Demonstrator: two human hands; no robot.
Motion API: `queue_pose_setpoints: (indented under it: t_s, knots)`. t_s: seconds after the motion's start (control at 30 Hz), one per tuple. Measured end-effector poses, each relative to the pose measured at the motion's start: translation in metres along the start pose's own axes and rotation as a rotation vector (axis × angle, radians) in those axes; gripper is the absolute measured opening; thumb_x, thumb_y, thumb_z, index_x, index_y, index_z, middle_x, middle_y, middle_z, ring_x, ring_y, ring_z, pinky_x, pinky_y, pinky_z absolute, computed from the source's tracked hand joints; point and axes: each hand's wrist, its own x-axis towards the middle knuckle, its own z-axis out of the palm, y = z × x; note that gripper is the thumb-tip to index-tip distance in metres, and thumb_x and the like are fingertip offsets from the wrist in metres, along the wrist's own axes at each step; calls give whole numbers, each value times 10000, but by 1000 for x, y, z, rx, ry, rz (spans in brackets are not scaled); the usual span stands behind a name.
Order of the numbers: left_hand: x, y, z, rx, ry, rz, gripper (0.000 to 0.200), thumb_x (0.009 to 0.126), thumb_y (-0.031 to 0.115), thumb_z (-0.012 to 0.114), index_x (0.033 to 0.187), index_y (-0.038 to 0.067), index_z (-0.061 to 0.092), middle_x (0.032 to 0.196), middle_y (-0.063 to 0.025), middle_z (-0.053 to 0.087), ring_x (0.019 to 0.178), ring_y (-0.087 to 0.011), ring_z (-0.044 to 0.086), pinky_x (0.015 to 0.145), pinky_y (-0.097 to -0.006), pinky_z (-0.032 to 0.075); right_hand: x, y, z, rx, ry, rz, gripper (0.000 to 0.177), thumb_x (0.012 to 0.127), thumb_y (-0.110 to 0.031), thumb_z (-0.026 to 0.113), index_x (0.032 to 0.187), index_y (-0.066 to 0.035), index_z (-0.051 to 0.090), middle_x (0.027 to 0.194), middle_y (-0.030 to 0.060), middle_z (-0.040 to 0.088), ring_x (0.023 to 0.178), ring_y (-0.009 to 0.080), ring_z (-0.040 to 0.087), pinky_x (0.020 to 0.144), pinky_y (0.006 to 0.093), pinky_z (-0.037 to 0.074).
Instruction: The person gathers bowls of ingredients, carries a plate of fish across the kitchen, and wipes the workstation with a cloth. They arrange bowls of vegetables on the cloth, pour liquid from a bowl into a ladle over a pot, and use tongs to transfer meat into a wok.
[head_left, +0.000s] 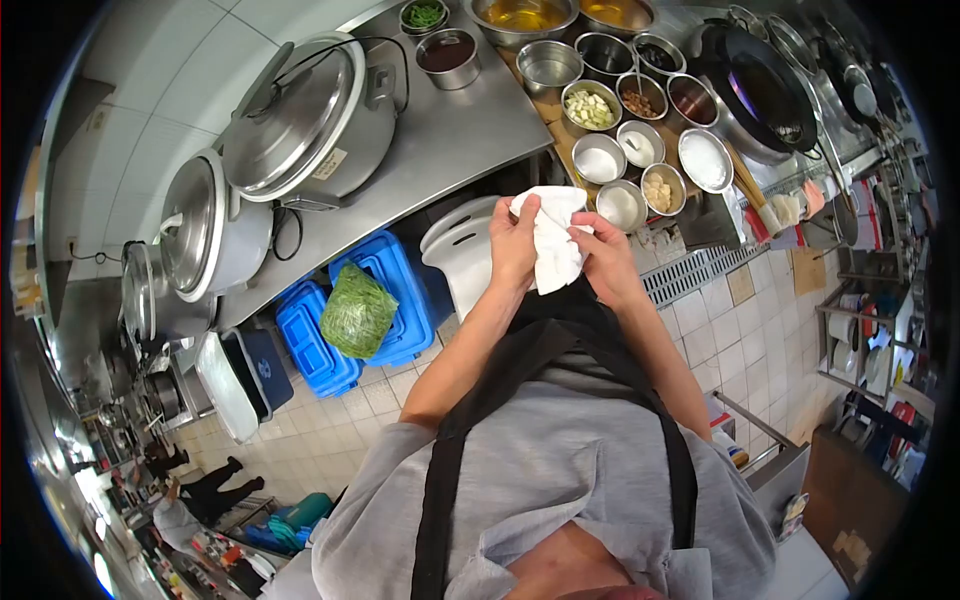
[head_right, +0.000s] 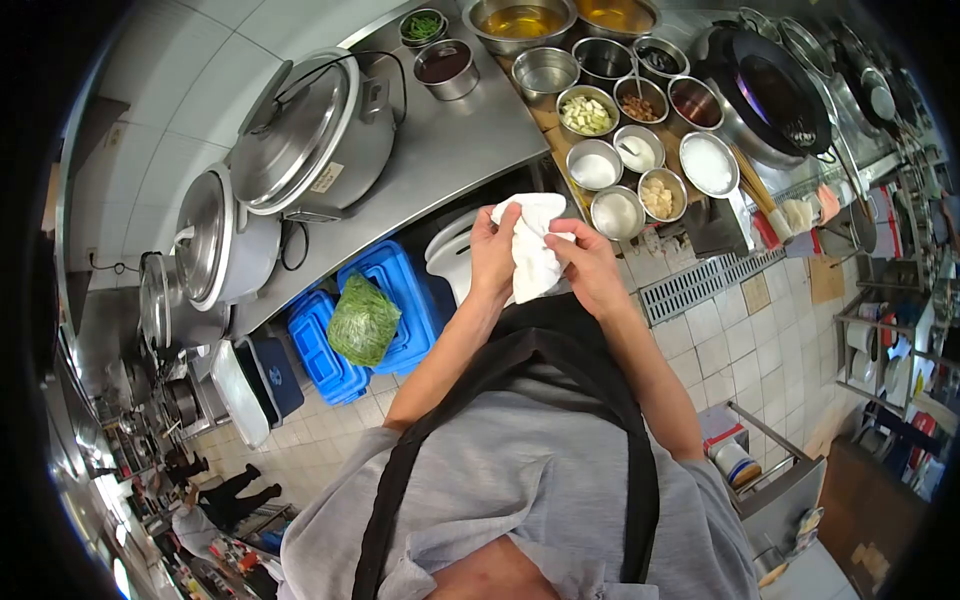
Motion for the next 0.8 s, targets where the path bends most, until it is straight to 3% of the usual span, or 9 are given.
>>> queue_pose_setpoints:
  t_s: [0.13, 0.3, 0.43, 0.53, 0.63, 0.73, 0.8]
  knots:
    - [14, 9, -9, 0, 39, 61, 239, 1016, 260, 686, 1029, 56, 562, 836, -26, 667, 704, -70, 607, 616, -251, 505, 21, 2, -9, 79, 69, -2, 120, 1004, -102, 636, 1106, -45, 662, 1003, 16, 687, 926, 121, 658, 839, 290, 531]
    - [30, 9, -21, 149, 120, 169, 250, 1033, 281, 658, 1025, 53, 557, 841, -24, 665, 715, -70, 587, 640, -249, 495, 16, -10, 45, 124, 58, 14, 166, 1005, -142, 641, 1131, -35, 661, 1046, 28, 694, 944, 122, 658, 828, 296, 538]
    - [35, 29, -25, 132, 163, 197, 251, 1039, 273, 645, 1049, 40, 553, 906, -31, 661, 790, -83, 585, 715, -256, 495, 32, 15, 23, -319, -82, 12, 205, 966, -166, 695, 1118, -30, 680, 949, 17, 711, 831, 73, 657, 729, 235, 512]
    - [53, 37, -39, -37, 123, 240, 276, 1045, 294, 635, 1079, 35, 549, 1018, -50, 654, 922, -94, 582, 837, -270, 485, 46, 11, 15, -285, -32, 87, 187, 976, -204, 702, 1057, -36, 700, 862, -3, 701, 744, 47, 628, 618, 208, 463]
    - [68, 50, -43, -64, 123, 290, 287, 1052, 308, 624, 1092, 36, 540, 1023, -46, 648, 941, -98, 579, 856, -276, 482, 54, 12, 7, -101, -67, 226, 235, 1006, -268, 673, 1063, -41, 698, 859, -12, 690, 709, 41, 609, 551, 206, 429]
    - [77, 72, -35, 125, 269, 347, 306, 1052, 300, 607, 1091, 8, 528, 1008, -75, 645, 915, -126, 585, 829, -299, 487, 51, 15, 16, 7, -85, 332, 265, 984, -258, 691, 1096, -18, 679, 894, -8, 693, 719, 50, 612, 566, 215, 439]
    - [88, 80, -36, 279, 366, 390, 312, 1050, 288, 597, 1087, -14, 527, 997, -107, 648, 908, -162, 597, 823, -326, 490, 50, 16, 38, -285, -130, 201, 277, 954, -236, 713, 1122, -19, 673, 902, -8, 694, 729, 49, 612, 578, 218, 442]
